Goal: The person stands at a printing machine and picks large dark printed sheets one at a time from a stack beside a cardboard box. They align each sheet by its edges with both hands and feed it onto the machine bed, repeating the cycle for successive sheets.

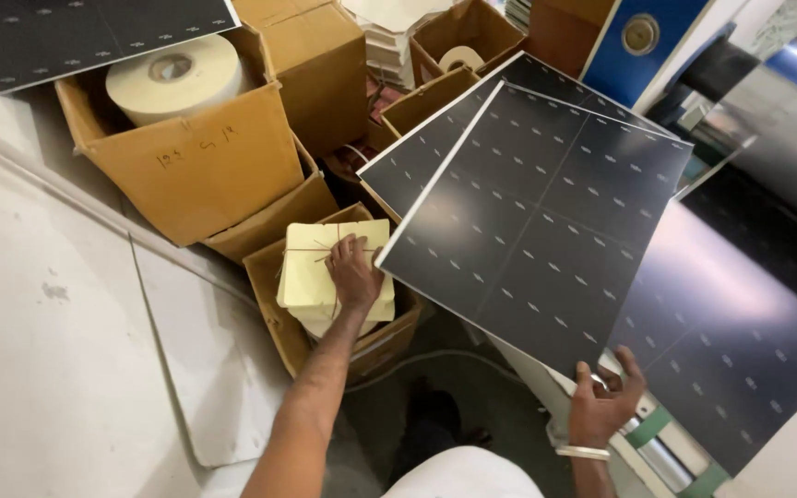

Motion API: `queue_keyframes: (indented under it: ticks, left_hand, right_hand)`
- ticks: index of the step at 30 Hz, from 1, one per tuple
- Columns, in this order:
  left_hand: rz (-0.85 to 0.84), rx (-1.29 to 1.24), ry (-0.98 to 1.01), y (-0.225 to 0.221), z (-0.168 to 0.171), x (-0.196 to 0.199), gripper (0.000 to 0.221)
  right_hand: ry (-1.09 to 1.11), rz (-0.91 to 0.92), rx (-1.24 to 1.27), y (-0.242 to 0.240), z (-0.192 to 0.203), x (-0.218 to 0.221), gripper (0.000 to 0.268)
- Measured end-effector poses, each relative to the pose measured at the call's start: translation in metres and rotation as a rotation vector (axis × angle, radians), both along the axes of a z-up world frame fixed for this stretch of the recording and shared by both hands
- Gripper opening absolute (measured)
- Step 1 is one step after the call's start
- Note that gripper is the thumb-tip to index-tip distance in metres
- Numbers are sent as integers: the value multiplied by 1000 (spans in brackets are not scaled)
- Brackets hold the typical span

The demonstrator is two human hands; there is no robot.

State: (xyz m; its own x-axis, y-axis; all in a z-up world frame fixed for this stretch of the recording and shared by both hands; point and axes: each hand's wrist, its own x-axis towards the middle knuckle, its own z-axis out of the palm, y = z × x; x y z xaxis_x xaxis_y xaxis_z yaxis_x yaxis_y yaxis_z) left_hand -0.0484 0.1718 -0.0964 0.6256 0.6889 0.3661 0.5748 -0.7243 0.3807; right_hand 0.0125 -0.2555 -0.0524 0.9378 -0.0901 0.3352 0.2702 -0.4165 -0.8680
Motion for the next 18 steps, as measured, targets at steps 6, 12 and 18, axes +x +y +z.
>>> queue_keyframes:
  ticks: [6, 12, 18]
  left_hand:
    - [6, 45, -82, 4, -14, -1, 50]
    - [4, 65, -76, -4, -1, -5, 43]
    - [-15, 29, -61, -2, -6, -3, 42]
  right_hand:
    - [493, -1, 237, -49, -53, -2, 77]
    - [484, -162, 103, -100, -2, -23, 72]
    - [470, -262, 66, -260, -87, -12, 69]
